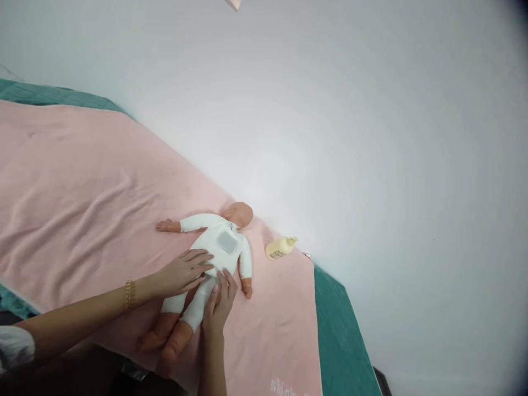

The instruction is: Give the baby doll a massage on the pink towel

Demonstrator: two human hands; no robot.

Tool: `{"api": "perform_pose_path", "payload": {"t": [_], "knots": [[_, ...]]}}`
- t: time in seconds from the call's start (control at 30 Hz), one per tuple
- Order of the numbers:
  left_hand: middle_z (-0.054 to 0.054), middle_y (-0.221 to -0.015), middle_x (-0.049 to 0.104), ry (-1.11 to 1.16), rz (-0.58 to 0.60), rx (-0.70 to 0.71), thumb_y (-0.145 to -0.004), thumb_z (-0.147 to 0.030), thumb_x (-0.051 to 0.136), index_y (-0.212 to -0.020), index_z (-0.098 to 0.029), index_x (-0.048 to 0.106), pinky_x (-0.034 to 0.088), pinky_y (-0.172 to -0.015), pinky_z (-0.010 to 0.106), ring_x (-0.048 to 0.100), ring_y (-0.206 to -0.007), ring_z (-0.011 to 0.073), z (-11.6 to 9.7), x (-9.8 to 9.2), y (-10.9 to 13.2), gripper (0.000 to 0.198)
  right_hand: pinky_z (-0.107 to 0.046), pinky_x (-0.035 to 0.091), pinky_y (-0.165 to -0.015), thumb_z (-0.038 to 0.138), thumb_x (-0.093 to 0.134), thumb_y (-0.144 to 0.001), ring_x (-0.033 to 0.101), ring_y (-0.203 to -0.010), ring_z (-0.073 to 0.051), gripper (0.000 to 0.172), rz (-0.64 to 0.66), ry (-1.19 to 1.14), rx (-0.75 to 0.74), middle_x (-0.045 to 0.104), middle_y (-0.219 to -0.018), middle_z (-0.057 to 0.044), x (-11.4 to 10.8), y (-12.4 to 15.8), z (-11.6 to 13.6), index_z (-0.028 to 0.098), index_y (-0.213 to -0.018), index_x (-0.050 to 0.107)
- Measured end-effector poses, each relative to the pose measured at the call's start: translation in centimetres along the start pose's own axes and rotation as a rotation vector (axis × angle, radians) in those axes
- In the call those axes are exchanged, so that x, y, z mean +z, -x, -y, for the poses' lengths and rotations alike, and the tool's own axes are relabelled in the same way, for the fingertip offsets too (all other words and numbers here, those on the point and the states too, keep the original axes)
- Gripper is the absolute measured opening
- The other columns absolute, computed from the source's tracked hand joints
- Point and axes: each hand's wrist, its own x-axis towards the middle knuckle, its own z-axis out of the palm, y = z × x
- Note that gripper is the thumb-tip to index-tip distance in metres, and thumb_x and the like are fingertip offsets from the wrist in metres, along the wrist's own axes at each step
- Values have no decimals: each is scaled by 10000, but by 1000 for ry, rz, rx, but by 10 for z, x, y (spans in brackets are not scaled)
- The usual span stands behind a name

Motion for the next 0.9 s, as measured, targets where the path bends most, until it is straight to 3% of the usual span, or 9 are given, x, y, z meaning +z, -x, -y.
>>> {"api": "perform_pose_path", "payload": {"t": [0.47, 0.67, 0.9], "knots": [[70, -1413, 545, 35, 43, -35, -959, -217, 527, -1304, -214, 597, 399, -1117, 418, 439, -1340, 254, 2, 4, 4, 352, -414, 453, -998, 275, 378, -1022, 589, -1162, -220, 349, 62, 64, 19, 662, -1199, -105, 0, -8, 0, 207, -1170, 686], [98, -1527, 423, 10, 17, -26, -963, -247, 526, -1420, -209, 503, 336, -1164, 449, 358, -1419, 271, 7, 3, 1, 460, -422, 428, -1036, 289, 413, -1015, 546, -1244, -230, 348, 78, 69, -25, 617, -1308, -98, 7, -21, -8, 243, -1257, 659], [95, -1501, 462, 24, 38, -10, -981, -284, 519, -1398, -203, 526, 332, -1164, 450, 397, -1397, 271, 15, 11, 1, 425, -386, 444, -1024, 280, 394, -1022, 568, -1210, -202, 355, 100, 69, -11, 638, -1275, -86, 10, -25, -10, 245, -1226, 682]]}}
